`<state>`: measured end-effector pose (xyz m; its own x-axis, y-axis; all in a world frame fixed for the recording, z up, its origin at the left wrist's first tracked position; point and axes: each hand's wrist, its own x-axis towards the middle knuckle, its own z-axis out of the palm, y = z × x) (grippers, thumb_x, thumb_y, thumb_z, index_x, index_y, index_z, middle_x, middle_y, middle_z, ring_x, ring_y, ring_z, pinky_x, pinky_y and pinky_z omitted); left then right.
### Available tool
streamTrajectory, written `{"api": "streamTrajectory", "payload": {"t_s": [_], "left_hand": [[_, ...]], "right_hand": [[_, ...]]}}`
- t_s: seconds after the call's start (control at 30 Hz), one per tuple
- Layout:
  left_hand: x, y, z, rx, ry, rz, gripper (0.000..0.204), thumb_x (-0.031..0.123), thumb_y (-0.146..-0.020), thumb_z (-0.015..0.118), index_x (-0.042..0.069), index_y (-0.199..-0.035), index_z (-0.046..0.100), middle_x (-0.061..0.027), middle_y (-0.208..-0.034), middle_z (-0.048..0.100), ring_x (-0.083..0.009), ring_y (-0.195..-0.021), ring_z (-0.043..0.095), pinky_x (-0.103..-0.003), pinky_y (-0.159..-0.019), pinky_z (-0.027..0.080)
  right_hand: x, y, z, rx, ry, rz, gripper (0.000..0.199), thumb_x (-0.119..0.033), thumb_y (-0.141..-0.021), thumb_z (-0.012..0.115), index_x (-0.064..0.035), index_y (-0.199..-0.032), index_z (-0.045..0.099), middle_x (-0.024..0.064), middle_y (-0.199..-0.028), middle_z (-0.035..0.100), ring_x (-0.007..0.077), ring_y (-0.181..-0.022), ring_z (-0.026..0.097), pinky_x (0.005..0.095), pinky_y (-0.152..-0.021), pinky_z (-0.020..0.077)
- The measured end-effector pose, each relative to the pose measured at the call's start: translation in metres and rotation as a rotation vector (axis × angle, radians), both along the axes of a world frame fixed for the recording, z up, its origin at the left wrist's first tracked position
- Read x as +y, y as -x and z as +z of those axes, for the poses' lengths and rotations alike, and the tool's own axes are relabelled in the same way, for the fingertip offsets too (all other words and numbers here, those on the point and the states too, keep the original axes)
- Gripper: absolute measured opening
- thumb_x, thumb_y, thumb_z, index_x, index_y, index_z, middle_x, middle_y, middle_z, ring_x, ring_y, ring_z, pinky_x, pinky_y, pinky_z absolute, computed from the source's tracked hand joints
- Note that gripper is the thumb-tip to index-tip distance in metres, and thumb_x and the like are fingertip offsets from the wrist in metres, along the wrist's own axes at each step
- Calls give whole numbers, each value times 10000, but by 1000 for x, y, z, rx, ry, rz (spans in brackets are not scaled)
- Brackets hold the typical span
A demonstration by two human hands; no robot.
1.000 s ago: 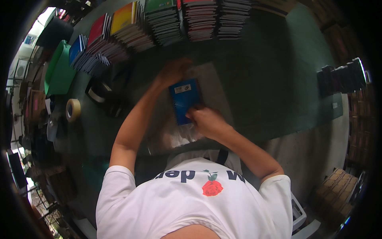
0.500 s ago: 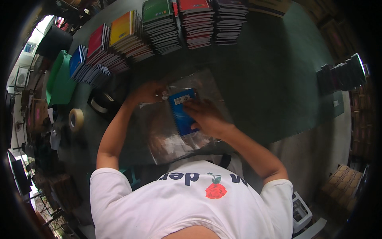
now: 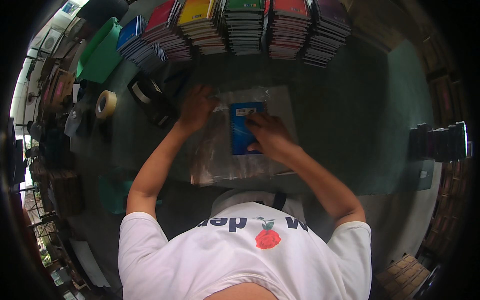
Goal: The person gathers notebooks of different colors, stacks them together, and places them into plastic sleeves, securing each sleeve with tape.
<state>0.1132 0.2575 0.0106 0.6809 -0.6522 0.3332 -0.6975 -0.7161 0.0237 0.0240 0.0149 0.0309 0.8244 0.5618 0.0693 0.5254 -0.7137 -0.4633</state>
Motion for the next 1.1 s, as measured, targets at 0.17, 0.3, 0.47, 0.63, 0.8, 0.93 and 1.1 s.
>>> {"api": "streamTrajectory", "payload": {"t_s": [0.17,0.3,0.47,0.63,0.8,0.93,1.1], "left_hand": [[4,18,-3,190,-10,-61,142,95,-693,645,78,-833,662,-101,-923,598,-282,-880,577,-399,-764,467],[21,0,-39,641,108,167,127,85,-753,620,48,-875,627,-117,-905,622,-281,-806,608,-385,-720,480],[0,7,-17,1163,1082,352,143,113,-802,610,16,-907,621,-86,-830,640,-171,-711,607,-288,-629,474],[-7,65,-4,1153,1029,467,219,142,-789,627,-7,-947,610,-55,-773,613,-119,-631,549,-248,-565,437],[-12,94,21,1426,931,610,157,127,-790,575,-11,-853,613,-53,-739,582,-120,-599,508,-263,-519,397],[-24,99,18,1036,528,291,140,137,-777,588,-2,-766,590,-115,-711,573,-210,-586,546,-334,-520,430],[-88,92,-1,582,60,85,170,150,-740,613,-16,-732,575,-198,-752,585,-347,-640,583,-440,-585,476]], "right_hand": [[-2,3,-4,28,-39,-6,612,-211,-629,775,2,-1160,560,127,-1260,493,314,-1166,463,417,-974,378],[-3,-2,-7,24,-51,44,599,-223,-638,770,5,-1152,564,121,-1267,486,310,-1168,460,418,-970,381],[-13,-1,-8,5,-35,82,551,-260,-661,759,-13,-1122,584,100,-1244,497,276,-1194,435,423,-974,366],[-12,-11,-19,-11,-47,142,713,-352,-633,770,-22,-1212,517,141,-1308,454,318,-1256,382,479,-1034,294],[-21,-28,-26,-63,-97,212,873,-462,-597,772,-46,-1288,439,144,-1331,428,340,-1296,331,496,-1072,244],[-23,-29,-37,-67,-182,210,940,-479,-576,777,-61,-1326,396,146,-1356,399,367,-1311,294,535,-1070,217],[-14,-31,-61,-79,-317,154,1010,-456,-553,782,-65,-1370,335,147,-1384,365,424,-1331,209,598,-1051,184]]}}
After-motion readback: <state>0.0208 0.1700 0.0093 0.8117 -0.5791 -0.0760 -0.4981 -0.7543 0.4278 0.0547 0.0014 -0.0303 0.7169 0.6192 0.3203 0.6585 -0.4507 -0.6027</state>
